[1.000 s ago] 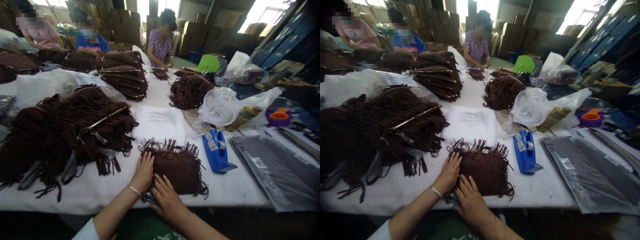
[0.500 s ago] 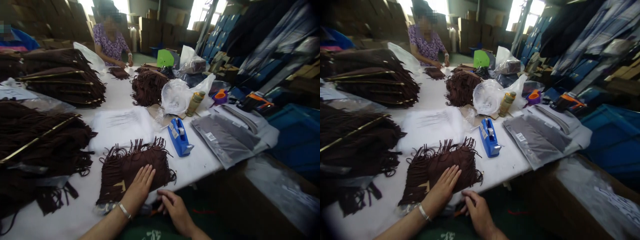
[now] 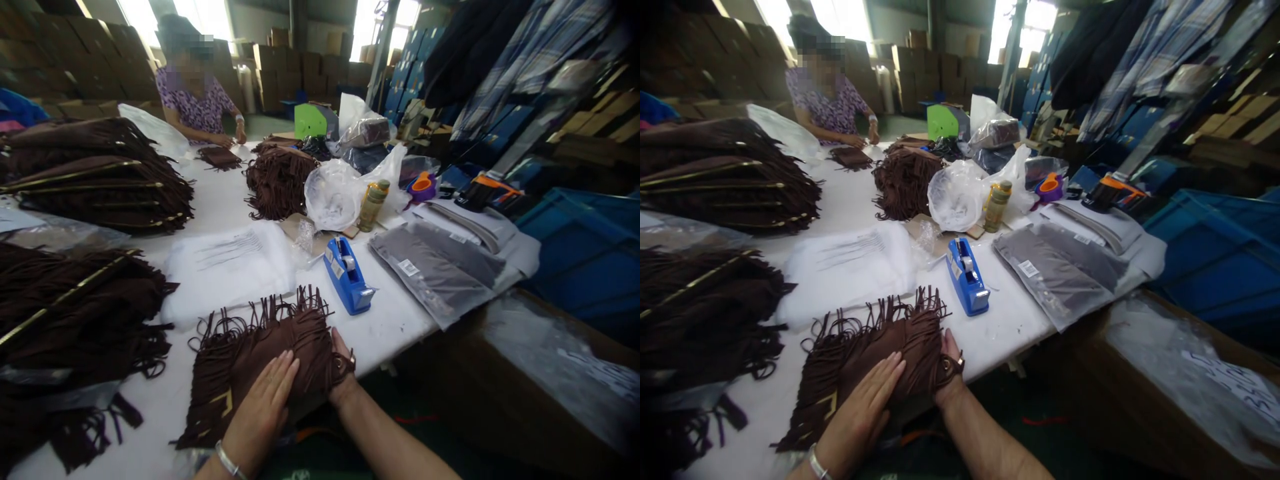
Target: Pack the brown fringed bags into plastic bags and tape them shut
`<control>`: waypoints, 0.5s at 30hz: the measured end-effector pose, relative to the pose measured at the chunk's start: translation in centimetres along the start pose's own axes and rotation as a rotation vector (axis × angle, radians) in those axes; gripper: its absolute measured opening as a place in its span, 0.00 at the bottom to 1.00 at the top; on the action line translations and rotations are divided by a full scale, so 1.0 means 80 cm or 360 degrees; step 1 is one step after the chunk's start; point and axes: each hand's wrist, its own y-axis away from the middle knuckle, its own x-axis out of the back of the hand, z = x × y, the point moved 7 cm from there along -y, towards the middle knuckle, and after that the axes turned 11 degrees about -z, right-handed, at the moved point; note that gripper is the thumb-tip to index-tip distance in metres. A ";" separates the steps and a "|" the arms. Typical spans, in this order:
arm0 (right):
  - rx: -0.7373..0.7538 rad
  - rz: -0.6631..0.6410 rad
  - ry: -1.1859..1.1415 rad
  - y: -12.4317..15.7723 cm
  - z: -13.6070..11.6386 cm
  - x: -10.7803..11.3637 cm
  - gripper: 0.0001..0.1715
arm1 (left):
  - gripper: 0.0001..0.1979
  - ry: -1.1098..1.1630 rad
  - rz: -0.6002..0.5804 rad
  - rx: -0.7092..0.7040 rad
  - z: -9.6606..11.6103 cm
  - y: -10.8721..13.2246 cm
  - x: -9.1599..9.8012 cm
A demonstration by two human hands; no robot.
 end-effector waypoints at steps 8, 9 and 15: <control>0.0102 -0.0128 0.0157 -0.006 -0.028 0.035 0.35 | 0.40 0.0073 -0.0258 -0.0006 0.006 0.004 -0.021; 0.0092 -0.0165 0.0289 -0.006 -0.032 0.027 0.32 | 0.37 0.0120 -0.0256 -0.0032 0.007 0.005 -0.019; 0.0195 -0.0147 0.1444 -0.013 -0.053 -0.054 0.35 | 0.13 0.0509 0.0127 0.0127 -0.009 0.031 0.016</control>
